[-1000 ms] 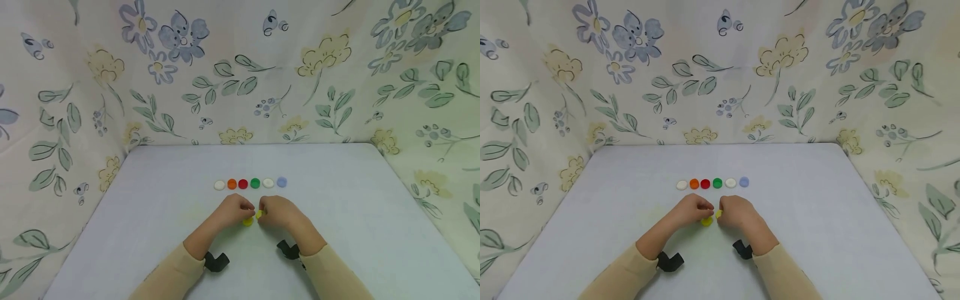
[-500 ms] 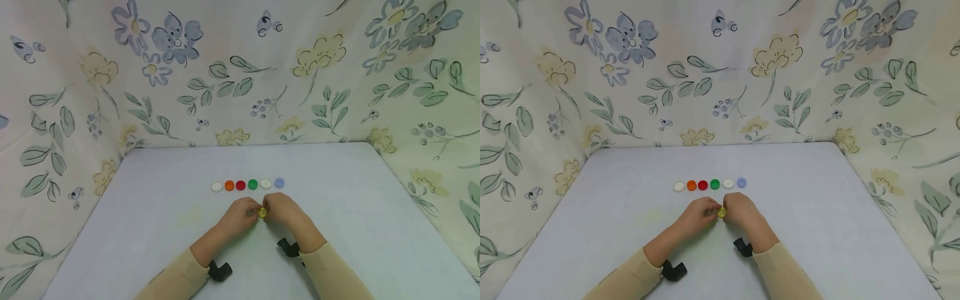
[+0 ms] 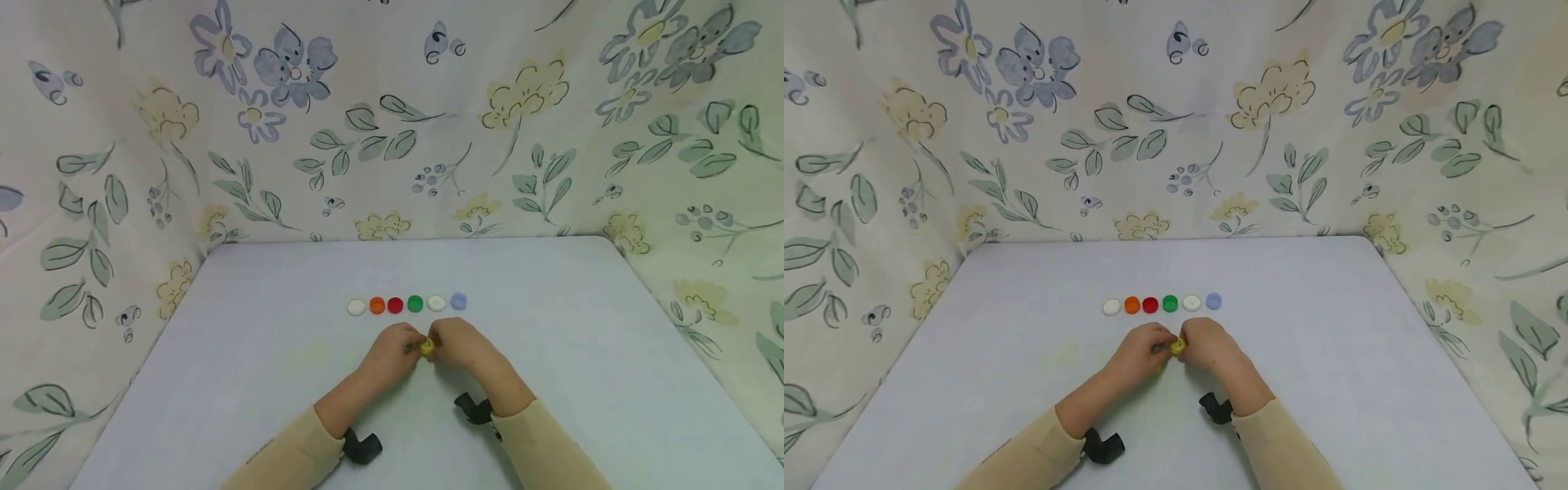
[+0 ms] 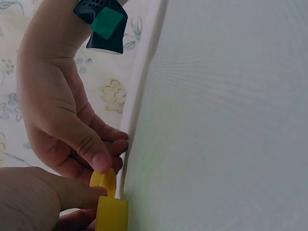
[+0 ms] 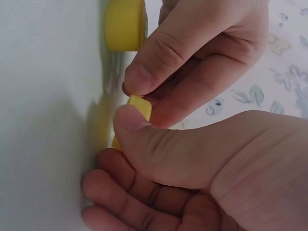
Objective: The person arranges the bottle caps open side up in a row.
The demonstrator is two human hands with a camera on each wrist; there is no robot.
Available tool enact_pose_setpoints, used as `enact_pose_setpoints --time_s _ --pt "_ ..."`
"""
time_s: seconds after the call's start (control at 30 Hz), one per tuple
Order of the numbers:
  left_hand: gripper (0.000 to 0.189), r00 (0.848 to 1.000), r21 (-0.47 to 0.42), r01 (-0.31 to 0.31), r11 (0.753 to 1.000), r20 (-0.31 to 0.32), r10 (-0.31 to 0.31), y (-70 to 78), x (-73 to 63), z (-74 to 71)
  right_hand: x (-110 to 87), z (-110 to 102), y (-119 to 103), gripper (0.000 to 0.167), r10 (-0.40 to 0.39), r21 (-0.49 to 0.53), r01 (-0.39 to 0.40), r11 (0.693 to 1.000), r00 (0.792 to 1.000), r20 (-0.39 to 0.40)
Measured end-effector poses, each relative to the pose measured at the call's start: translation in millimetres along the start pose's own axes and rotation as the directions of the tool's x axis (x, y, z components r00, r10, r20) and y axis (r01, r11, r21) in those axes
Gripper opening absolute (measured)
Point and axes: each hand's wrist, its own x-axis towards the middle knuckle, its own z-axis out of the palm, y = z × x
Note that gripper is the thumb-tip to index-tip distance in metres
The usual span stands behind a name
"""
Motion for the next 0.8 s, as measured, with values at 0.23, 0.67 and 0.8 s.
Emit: enact_pose_setpoints --time_s 0.23,0.67,0.8 --pt "0.021 0.999 0.019 0.019 1.000 -0.026 -0.018 -0.7 1.4 -4.8 -1.0 -3.6 1.4 0.014 -0.045 0.067 0.047 0.997 0.999 -0.029" --pt "0.024 0.971 -0.296 0.225 0.928 -0.006 -0.238 -3.8 0.2 -31.8 4.4 -3.2 1.7 0.018 -0.073 0.258 0.106 0.960 0.989 -0.132" --pt "0.025 0.955 -0.324 0.282 0.903 0.004 -0.297 -5.1 0.8 -39.7 5.3 -0.4 -1.6 0.019 -0.049 0.321 0.102 0.942 0.985 -0.167"
